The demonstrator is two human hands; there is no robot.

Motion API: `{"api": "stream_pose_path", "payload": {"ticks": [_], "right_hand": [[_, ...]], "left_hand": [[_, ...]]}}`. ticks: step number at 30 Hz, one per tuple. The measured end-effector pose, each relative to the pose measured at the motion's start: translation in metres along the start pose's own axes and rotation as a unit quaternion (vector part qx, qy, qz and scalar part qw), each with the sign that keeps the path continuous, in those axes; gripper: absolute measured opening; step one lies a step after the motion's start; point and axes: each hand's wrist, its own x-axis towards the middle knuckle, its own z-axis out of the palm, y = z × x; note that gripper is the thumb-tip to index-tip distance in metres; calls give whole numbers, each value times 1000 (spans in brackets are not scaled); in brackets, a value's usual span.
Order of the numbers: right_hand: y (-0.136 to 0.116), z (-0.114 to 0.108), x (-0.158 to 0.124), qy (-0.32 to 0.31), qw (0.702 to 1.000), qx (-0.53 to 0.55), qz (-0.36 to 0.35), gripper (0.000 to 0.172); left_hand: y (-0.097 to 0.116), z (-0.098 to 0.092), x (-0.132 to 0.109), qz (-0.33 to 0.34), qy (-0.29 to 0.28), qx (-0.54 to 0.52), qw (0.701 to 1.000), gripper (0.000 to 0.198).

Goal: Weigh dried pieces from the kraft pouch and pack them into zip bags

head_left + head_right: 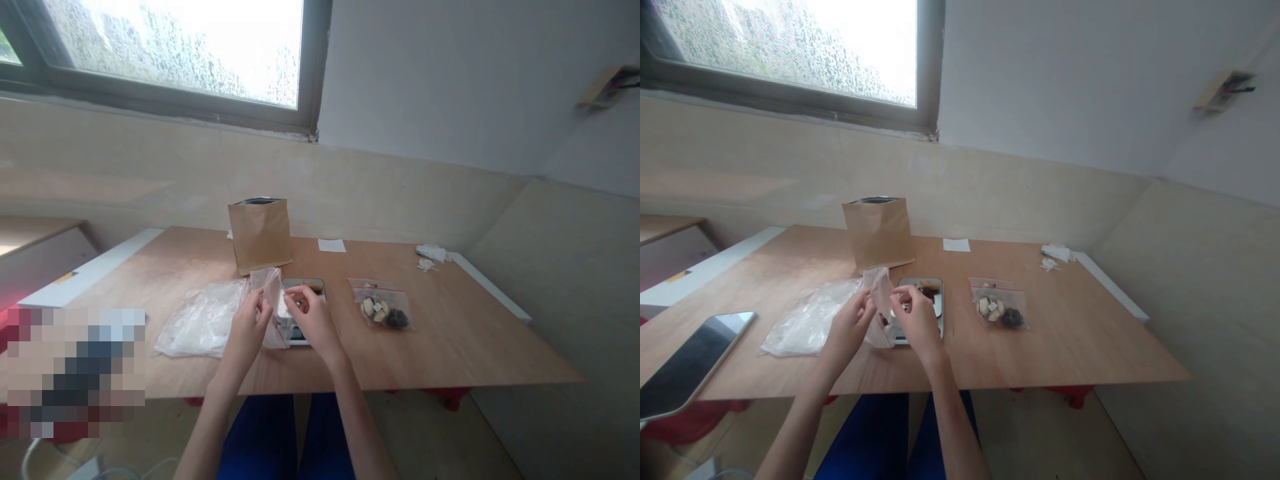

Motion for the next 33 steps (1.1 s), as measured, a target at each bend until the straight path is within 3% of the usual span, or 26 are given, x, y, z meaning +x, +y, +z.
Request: {"api": "stream_pose_path", "payload": {"ticks": [4, 11, 18, 22, 27, 30, 33], "right_hand": [[14, -8, -3, 66, 995, -68, -38, 22], [52, -1, -12, -62, 957, -255, -125, 38], [48, 0, -14, -95, 942, -299, -123, 34], [48, -4, -14, -78, 960, -246, -106, 27], [44, -3, -10, 20, 996, -75, -35, 20], [30, 0, -6, 78, 993, 83, 21, 25], [13, 4, -3, 80, 977, 196, 31, 35]], "left_hand": [[-10, -6, -1, -47, 18, -19, 999, 26], [-11, -7, -4, -148, 28, -154, 977, 27], [-4, -11, -6, -173, 26, -171, 970, 23], [-7, -12, -6, -180, 26, -186, 965, 21], [-8, -10, -5, -189, 23, -178, 965, 23], [-7, -8, -5, -199, 19, -171, 965, 23], [-5, -6, -6, -208, 9, -173, 963, 21]]}}
